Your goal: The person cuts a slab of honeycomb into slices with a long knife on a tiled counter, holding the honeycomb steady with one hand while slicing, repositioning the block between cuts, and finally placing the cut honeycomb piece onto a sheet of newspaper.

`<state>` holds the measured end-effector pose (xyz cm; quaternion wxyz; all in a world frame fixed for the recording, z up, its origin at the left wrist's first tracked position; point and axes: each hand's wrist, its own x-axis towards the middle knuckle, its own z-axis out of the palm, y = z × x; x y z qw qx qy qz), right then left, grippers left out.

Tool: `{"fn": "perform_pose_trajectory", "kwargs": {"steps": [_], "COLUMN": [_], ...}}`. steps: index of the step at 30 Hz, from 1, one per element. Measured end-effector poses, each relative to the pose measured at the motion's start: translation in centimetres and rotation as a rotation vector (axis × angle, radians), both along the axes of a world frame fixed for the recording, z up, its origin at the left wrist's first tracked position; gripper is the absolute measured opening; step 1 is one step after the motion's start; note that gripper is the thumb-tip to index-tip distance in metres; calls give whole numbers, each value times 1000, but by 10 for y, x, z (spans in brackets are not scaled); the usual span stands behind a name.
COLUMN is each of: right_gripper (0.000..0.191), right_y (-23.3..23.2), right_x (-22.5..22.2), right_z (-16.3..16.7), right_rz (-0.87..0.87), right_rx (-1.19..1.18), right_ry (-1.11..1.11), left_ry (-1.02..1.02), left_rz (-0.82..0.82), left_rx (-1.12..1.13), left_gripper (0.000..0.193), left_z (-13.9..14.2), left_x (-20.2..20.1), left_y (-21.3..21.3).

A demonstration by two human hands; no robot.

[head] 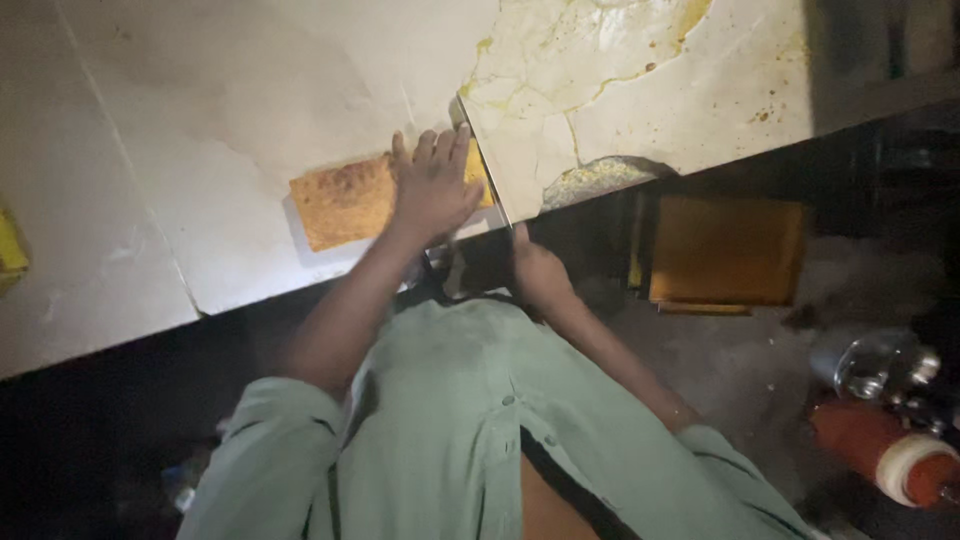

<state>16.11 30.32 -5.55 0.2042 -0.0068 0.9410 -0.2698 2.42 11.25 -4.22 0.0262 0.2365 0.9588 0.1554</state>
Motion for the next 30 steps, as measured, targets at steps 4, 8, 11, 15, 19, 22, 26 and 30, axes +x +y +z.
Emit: {"fn": "perform_pose_trajectory", "kwargs": {"steps": [4,8,11,15,19,22,26,30], "right_gripper": [46,39,37,55,32,54,36,32], "right_y": [-26,-48,-44,-25,-37,-34,-4,40], "right_x": [-60,-76,-21,50,26,7,23,60], "right_z": [17,41,70,65,-4,-31,-27,-27], "right_rz": [45,-65,-127,-41,-100,-126,-214,-284], "right_rx": [170,186,110,111,146,-17,-200,-276], "right_ry": [110,8,-81,-208,31,75,167,-103], "left_ry": [125,91,110,96,153,206,-24,220], "left_rz": [35,40,42,19,15,-39,-606,-494], "left_rx": [1,38,32,-19,-47,24,-139,-197], "left_gripper": [71,67,70,74,75,72,45,51], "left_z": [-11,-17,-16,-16,-21,-27,-29,-24], "left_x": [-2,-5,-3,-6,-6,6,15,-14], "left_y": [5,-1,-3,-2,-5,-3,8,9]}}
